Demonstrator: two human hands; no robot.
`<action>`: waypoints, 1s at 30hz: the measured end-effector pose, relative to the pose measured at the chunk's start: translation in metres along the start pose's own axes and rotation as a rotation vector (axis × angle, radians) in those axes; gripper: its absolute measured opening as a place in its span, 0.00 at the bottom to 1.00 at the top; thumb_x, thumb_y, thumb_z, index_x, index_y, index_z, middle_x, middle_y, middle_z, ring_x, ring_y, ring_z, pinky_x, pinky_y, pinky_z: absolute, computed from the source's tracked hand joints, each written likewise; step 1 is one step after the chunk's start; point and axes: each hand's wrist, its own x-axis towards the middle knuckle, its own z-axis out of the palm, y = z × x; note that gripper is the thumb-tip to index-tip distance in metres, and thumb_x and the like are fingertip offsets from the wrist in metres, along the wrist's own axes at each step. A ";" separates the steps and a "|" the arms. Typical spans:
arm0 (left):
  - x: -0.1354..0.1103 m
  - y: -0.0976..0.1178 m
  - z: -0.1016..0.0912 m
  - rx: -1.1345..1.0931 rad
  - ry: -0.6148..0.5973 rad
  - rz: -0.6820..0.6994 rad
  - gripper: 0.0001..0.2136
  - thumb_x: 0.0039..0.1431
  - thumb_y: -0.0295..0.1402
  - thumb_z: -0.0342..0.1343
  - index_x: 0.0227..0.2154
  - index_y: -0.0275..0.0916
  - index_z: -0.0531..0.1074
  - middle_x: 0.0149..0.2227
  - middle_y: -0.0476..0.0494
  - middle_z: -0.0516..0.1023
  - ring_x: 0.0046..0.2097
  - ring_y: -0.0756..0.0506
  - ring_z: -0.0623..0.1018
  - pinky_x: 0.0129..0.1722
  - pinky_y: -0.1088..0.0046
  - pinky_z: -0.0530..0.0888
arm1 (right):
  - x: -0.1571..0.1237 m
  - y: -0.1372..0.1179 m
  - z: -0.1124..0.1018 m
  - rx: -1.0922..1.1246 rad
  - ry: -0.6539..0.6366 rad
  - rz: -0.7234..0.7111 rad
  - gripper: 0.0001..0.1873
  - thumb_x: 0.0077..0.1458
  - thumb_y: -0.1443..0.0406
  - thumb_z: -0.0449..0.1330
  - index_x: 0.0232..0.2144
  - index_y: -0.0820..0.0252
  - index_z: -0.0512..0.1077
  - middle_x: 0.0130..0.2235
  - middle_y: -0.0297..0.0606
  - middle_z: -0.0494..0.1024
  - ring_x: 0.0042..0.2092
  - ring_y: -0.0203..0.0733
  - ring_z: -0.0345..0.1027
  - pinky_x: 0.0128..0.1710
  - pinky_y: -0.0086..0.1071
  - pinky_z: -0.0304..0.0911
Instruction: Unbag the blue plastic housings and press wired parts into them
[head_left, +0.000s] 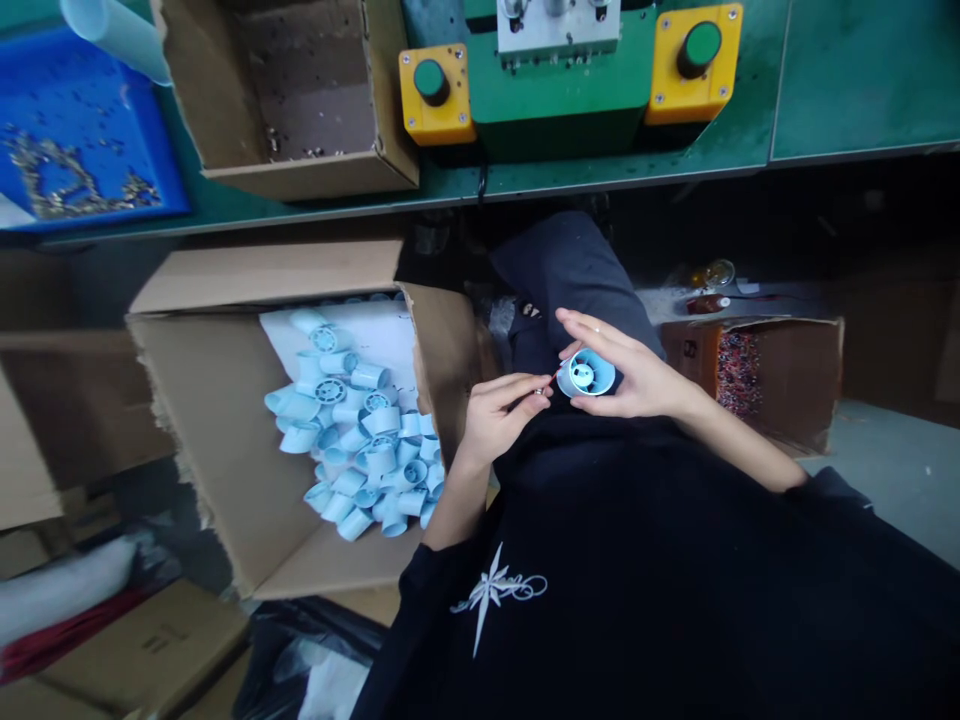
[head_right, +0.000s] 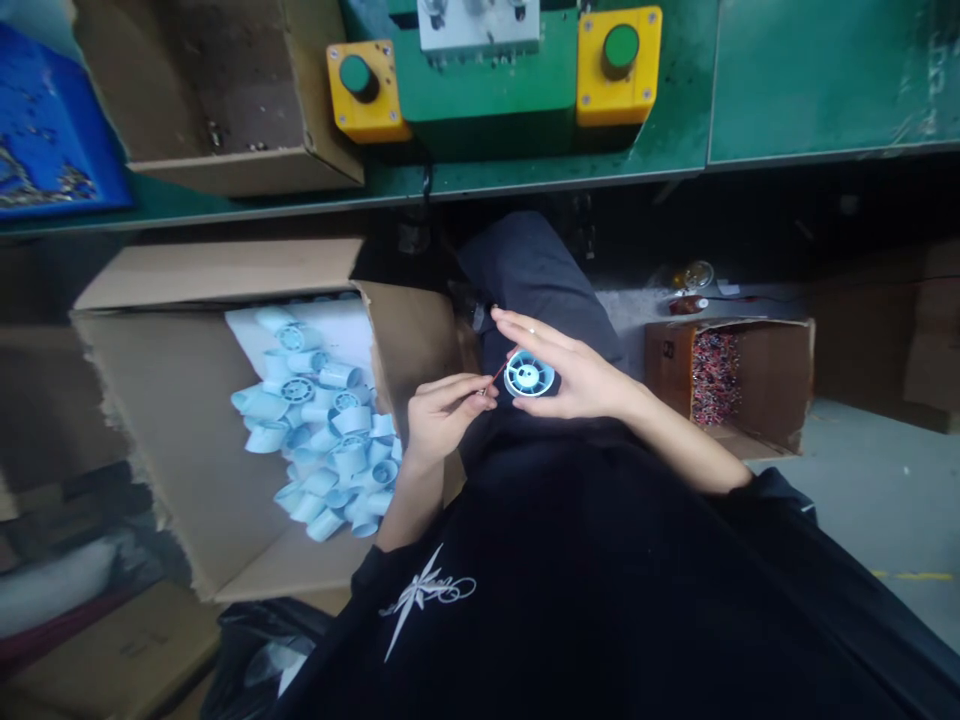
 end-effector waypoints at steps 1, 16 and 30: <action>0.001 0.004 -0.002 0.006 -0.019 0.028 0.08 0.66 0.36 0.67 0.46 0.43 0.86 0.38 0.44 0.87 0.33 0.49 0.85 0.36 0.75 0.84 | 0.000 0.000 0.001 -0.007 0.003 -0.007 0.53 0.61 0.61 0.70 0.78 0.43 0.46 0.78 0.41 0.53 0.75 0.54 0.57 0.68 0.46 0.70; -0.007 0.092 -0.018 0.489 0.037 0.160 0.07 0.64 0.29 0.69 0.45 0.41 0.83 0.39 0.45 0.86 0.37 0.48 0.83 0.40 0.74 0.82 | 0.001 -0.004 0.020 -0.219 0.173 0.070 0.28 0.61 0.65 0.68 0.62 0.55 0.69 0.63 0.46 0.78 0.65 0.53 0.73 0.66 0.53 0.72; -0.003 0.069 -0.024 0.333 0.148 0.022 0.04 0.65 0.31 0.67 0.41 0.41 0.84 0.35 0.47 0.84 0.33 0.50 0.81 0.34 0.76 0.78 | -0.002 -0.004 0.020 -0.219 0.207 -0.028 0.28 0.62 0.65 0.67 0.63 0.53 0.68 0.63 0.45 0.78 0.66 0.54 0.72 0.67 0.56 0.71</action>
